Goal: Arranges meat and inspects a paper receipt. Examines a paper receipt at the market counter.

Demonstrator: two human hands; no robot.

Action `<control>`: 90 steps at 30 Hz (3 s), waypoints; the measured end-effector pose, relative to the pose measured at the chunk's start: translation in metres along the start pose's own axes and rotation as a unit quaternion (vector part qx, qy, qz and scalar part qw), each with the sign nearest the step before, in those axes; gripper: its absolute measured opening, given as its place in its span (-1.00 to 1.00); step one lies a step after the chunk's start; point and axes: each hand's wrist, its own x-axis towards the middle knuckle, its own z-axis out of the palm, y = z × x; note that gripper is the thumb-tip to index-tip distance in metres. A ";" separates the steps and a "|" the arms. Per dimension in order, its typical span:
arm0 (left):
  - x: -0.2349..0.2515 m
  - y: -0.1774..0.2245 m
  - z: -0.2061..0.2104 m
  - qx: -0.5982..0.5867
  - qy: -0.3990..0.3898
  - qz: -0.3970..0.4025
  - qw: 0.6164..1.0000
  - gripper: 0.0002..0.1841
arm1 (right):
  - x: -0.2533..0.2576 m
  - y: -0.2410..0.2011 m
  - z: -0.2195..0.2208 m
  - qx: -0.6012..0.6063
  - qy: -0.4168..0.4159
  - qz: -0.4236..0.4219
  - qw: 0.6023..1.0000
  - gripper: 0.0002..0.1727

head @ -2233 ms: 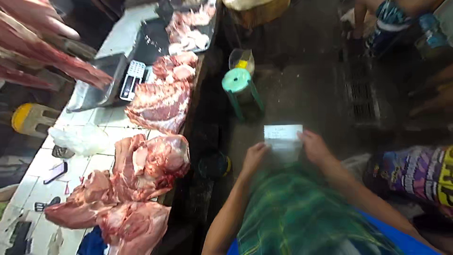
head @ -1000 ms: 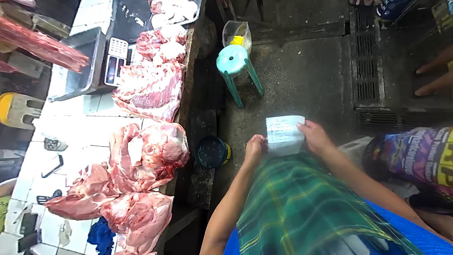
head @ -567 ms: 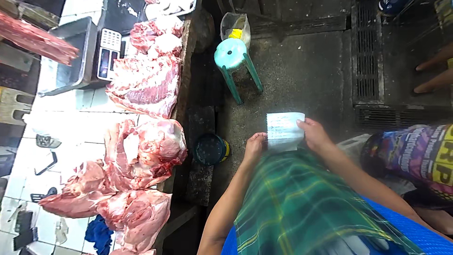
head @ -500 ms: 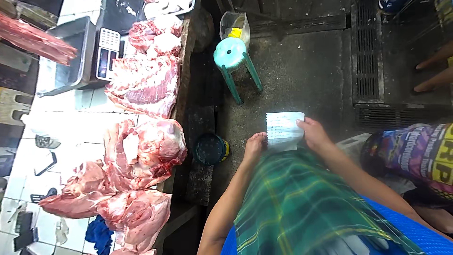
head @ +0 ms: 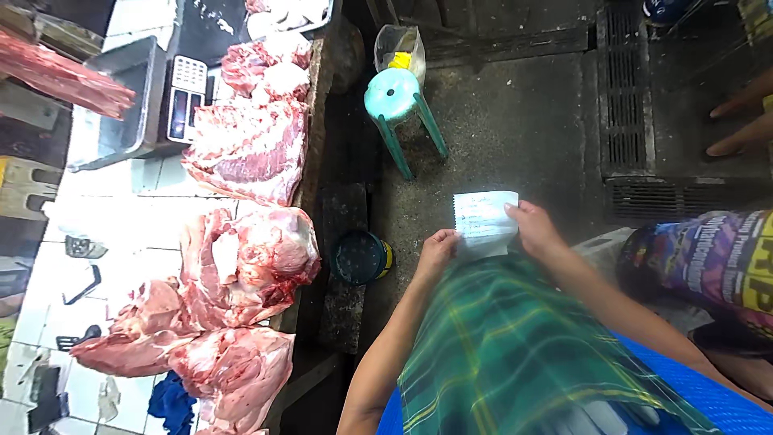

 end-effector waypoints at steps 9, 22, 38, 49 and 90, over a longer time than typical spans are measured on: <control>-0.004 0.005 0.001 0.012 0.004 -0.006 1.000 -0.81 | -0.003 0.001 0.002 0.000 0.010 -0.001 1.000 -0.66; -0.004 0.001 0.001 0.002 0.001 -0.016 1.000 -0.79 | -0.004 0.005 0.001 0.000 0.015 0.002 1.000 -0.66; 0.007 -0.004 0.000 -0.028 0.018 -0.041 0.999 -0.74 | 0.003 0.012 0.000 -0.023 0.024 -0.002 0.999 -0.66; -0.012 0.011 -0.028 -0.051 0.075 -0.005 0.996 -0.76 | 0.019 -0.035 0.057 -0.110 -0.026 -0.044 0.993 -0.68; -0.103 0.004 -0.401 -0.169 0.306 0.086 0.933 -0.80 | 0.006 -0.044 0.499 -0.212 -0.274 -0.079 0.935 -0.65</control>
